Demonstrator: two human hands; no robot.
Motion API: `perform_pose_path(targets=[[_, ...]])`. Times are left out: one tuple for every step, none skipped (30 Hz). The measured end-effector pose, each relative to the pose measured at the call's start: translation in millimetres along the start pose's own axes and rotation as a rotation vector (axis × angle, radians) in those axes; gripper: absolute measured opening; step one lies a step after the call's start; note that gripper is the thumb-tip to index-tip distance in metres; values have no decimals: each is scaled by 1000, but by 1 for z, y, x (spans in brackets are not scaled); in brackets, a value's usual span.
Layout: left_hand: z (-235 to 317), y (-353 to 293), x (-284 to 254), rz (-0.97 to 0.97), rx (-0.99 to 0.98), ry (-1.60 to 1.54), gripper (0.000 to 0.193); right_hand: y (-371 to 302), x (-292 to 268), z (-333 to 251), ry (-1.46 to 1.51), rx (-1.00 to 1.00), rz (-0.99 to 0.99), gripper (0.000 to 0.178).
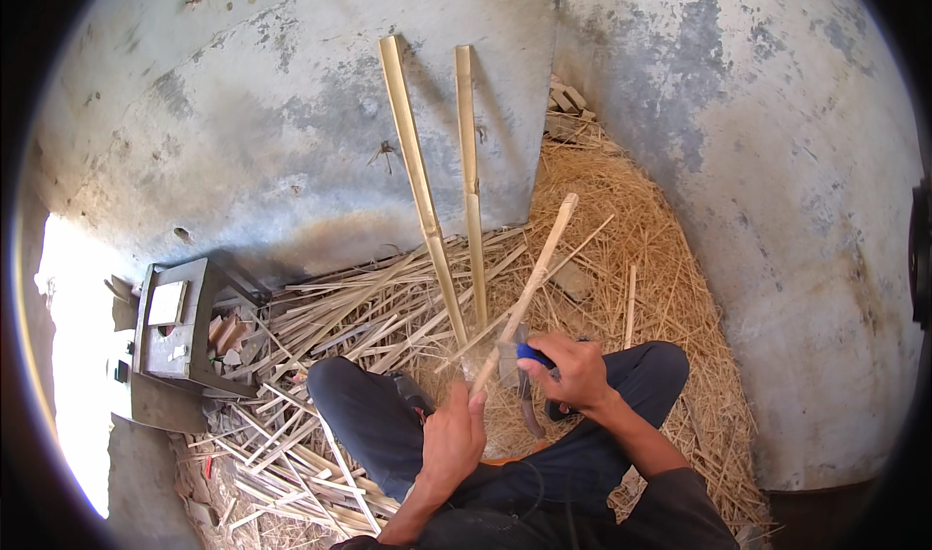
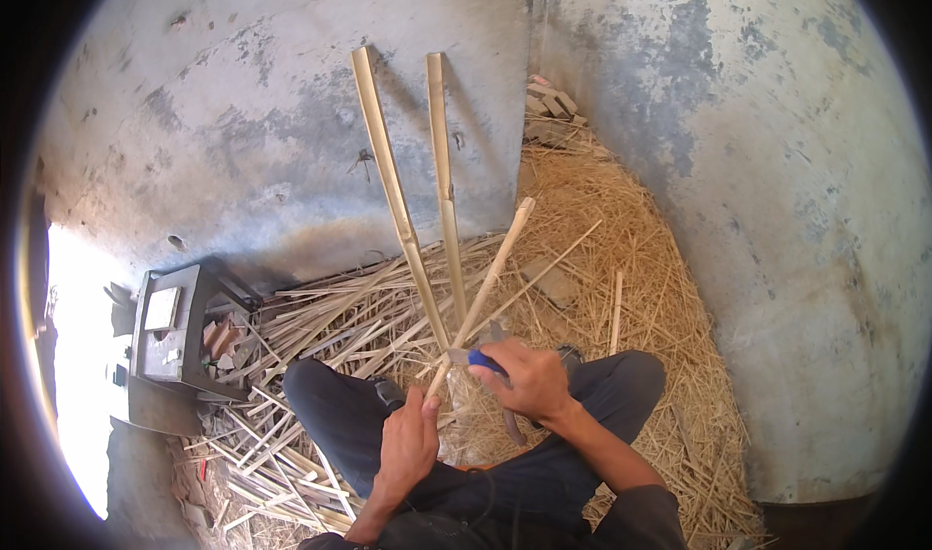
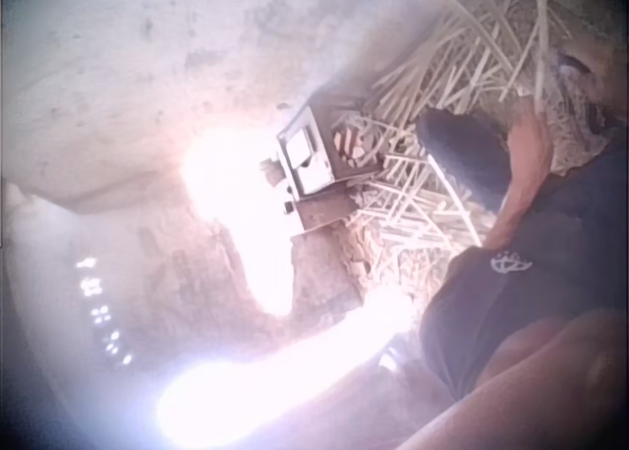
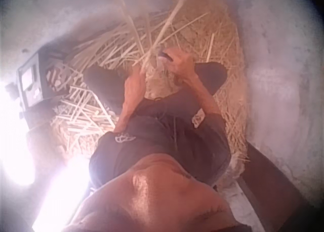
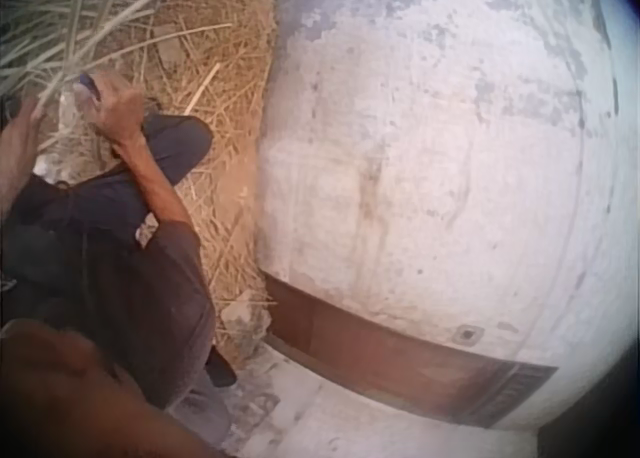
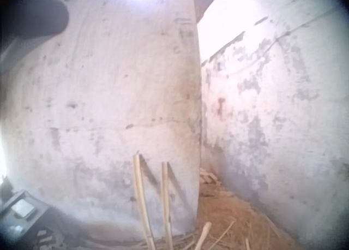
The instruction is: The person sits on a straw-covered floor and splits a long bamboo pole into thin strips using a curved blade. They hold the bamboo with one hand and use the blade to split the material lengthwise, then switch to a utility knife to further refine the strips.
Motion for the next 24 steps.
perform_pose_path(targets=[[0, 0, 0, 12, 6, 5, 25, 0, 2, -3, -2, -30, -6, 27], [1, 0, 1, 23, 17, 11, 25, 0, 3, -6, -6, -59, -9, 27], [1, 1, 0, 35, 27, 18, 25, -1, 4, -7, -2, -58, -14, 27], [3, 1, -1, 37, 27, 20, 25, -1, 5, -8, 2, -57, -19, 27], [5, 1, -2, 41, 26, 21, 25, -2, 6, -9, 5, -56, -27, 27], [7, 2, -2, 43, 24, 22, 24, -3, 6, -10, 5, -56, -40, 27], [8, 2, -1, 49, 31, 22, 24, -3, 5, -13, 5, -56, -53, 27], [8, 3, -1, 56, 38, 23, 23, -4, 5, -15, 5, -57, -66, 27], [8, 4, -1, 63, 45, 24, 23, -4, 5, -16, -5, -50, -71, 27], [8, 4, 0, 60, 43, 25, 23, -4, 4, -16, -14, -41, -76, 28], [7, 5, 0, 56, 42, 28, 23, -3, 4, -16, -24, -33, -79, 28], [7, 5, -1, 53, 41, 30, 23, -2, 3, -16, -29, -34, -63, 28], [7, 5, -1, 56, 44, 33, 23, -1, 1, -16, -35, -36, -47, 29], [8, 6, -1, 60, 49, 37, 23, 1, 0, -16, -42, -36, -29, 29], [8, 6, -1, 63, 55, 40, 23, 1, -1, -15, -41, -38, -24, 29], [8, 7, -2, 64, 58, 41, 24, 2, -1, -15, -40, -40, -19, 29], [7, 6, -3, 67, 58, 43, 24, 3, -1, -15, -36, -44, -16, 29], [6, 5, -3, 70, 58, 46, 24, 4, -1, -15, -47, -47, -20, 29], [6, 4, -4, 62, 50, 50, 25, 4, -2, -14, -58, -50, -24, 29], [5, 4, -4, 54, 43, 54, 25, 4, -3, -13, -70, -52, -28, 29], [4, 4, -5, 46, 36, 57, 25, 5, -3, -12, -79, -61, -16, 29], [3, 4, -6, 46, 37, 63, 25, 6, -3, -11, -89, -70, -4, 29], [2, 3, -6, 45, 39, 69, 25, 7, -3, -10, -99, -79, 9, 28], [1, 3, -7, 44, 41, 75, 26, 8, -3, -10, -103, -79, 7, 28]])
Point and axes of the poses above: each hand's wrist, its own y-axis towards the middle knuckle, its own x-axis out of the palm, z = x × y, the point moved 3 cm from there along y, towards the middle knuckle, and after that the axes turned 11 degrees about -z, right-handed, at the moved point
